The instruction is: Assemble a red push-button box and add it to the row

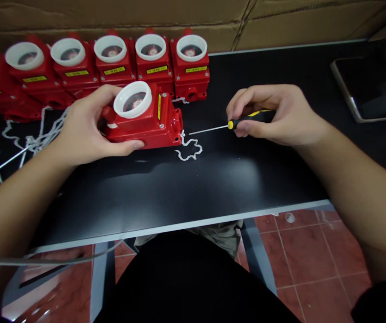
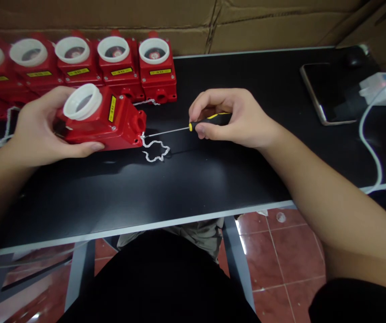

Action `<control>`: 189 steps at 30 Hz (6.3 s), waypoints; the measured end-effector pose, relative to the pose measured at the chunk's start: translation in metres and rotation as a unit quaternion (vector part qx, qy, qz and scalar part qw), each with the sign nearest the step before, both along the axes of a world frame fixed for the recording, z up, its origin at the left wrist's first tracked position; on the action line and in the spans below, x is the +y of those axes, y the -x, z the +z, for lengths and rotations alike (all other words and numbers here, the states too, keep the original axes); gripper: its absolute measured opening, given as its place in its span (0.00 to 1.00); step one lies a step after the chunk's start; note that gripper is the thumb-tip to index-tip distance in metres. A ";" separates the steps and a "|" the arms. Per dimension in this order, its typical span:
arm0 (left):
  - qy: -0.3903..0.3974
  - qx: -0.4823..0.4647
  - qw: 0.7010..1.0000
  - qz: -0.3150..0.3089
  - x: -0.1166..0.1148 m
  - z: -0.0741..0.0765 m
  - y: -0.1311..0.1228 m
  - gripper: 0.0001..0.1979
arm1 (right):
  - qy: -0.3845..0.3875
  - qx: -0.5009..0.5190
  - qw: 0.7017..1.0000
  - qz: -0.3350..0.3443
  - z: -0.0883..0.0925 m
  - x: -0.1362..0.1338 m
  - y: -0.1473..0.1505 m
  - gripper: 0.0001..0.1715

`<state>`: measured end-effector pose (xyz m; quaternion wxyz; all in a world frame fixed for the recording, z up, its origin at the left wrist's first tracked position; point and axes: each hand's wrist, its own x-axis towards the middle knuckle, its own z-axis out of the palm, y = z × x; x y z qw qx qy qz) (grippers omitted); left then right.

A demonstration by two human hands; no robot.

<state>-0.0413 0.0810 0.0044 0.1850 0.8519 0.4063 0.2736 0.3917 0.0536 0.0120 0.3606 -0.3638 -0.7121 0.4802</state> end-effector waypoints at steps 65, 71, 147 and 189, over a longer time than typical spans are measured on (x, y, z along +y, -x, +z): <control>-0.073 0.059 0.993 0.064 -0.023 0.005 -0.025 0.37 | 0.045 -0.072 0.993 -0.081 0.014 -0.005 -0.013 0.41; -0.074 0.061 0.993 0.070 -0.021 0.005 -0.026 0.39 | 0.074 0.027 0.996 -0.052 0.015 -0.001 -0.018 0.34; -0.160 0.034 0.986 0.044 -0.008 -0.004 -0.012 0.35 | 0.067 -0.034 0.996 -0.041 0.005 0.000 -0.019 0.40; -0.235 -0.024 0.972 0.005 -0.001 0.008 0.004 0.43 | -0.006 -0.181 0.983 -0.040 0.007 -0.005 -0.013 0.34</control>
